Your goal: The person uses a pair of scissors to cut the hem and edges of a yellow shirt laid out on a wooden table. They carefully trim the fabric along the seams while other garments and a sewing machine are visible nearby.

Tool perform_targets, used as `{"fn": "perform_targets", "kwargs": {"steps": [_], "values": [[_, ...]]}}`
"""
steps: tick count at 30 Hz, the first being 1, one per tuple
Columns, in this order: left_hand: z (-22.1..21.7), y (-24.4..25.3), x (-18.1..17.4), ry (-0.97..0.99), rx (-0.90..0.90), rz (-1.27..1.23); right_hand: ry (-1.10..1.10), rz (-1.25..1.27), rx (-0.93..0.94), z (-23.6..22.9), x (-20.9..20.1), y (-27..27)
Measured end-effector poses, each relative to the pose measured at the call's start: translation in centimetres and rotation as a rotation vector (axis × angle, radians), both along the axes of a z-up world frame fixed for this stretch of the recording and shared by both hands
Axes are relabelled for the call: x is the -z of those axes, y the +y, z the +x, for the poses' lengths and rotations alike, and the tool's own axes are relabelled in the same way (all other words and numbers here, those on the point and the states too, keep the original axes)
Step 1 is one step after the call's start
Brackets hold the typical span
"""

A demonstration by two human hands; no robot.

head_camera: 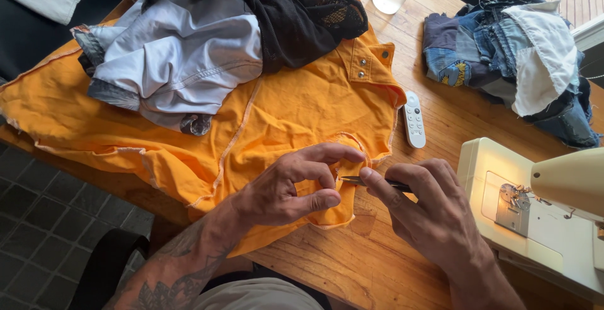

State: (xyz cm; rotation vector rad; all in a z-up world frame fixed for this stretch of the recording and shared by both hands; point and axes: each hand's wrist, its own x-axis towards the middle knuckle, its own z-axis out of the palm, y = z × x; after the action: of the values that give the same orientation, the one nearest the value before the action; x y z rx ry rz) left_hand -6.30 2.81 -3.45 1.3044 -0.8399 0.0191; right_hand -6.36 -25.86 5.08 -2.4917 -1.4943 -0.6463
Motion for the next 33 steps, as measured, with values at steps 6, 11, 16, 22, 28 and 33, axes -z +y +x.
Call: {"fn": "perform_targets", "kwargs": {"steps": [6, 11, 16, 22, 28, 33], "values": [[0.1, 0.0, -0.1, 0.007, 0.015, 0.004, -0.024, -0.016, -0.002, -0.2, -0.1, 0.0], [0.2, 0.0, 0.1, 0.005, 0.054, 0.005, -0.081, -0.096, 0.008, -0.6, -0.4, -0.1], [0.2, 0.0, 0.3, 0.009, 0.062, 0.017, -0.138, -0.129, 0.001, -0.5, -0.6, 0.3], [0.1, 0.1, 0.1, 0.003, 0.066, 0.021, -0.124, -0.121, -0.004, -0.5, -0.3, 0.2], [0.2, 0.3, 0.0, 0.012, 0.073, 0.035, -0.094, -0.065, 0.000, -0.3, -0.7, -0.1], [0.1, 0.2, -0.1, 0.030, 0.082, 0.024, -0.089, -0.072, 0.008, -0.5, -1.2, 0.1]]}}
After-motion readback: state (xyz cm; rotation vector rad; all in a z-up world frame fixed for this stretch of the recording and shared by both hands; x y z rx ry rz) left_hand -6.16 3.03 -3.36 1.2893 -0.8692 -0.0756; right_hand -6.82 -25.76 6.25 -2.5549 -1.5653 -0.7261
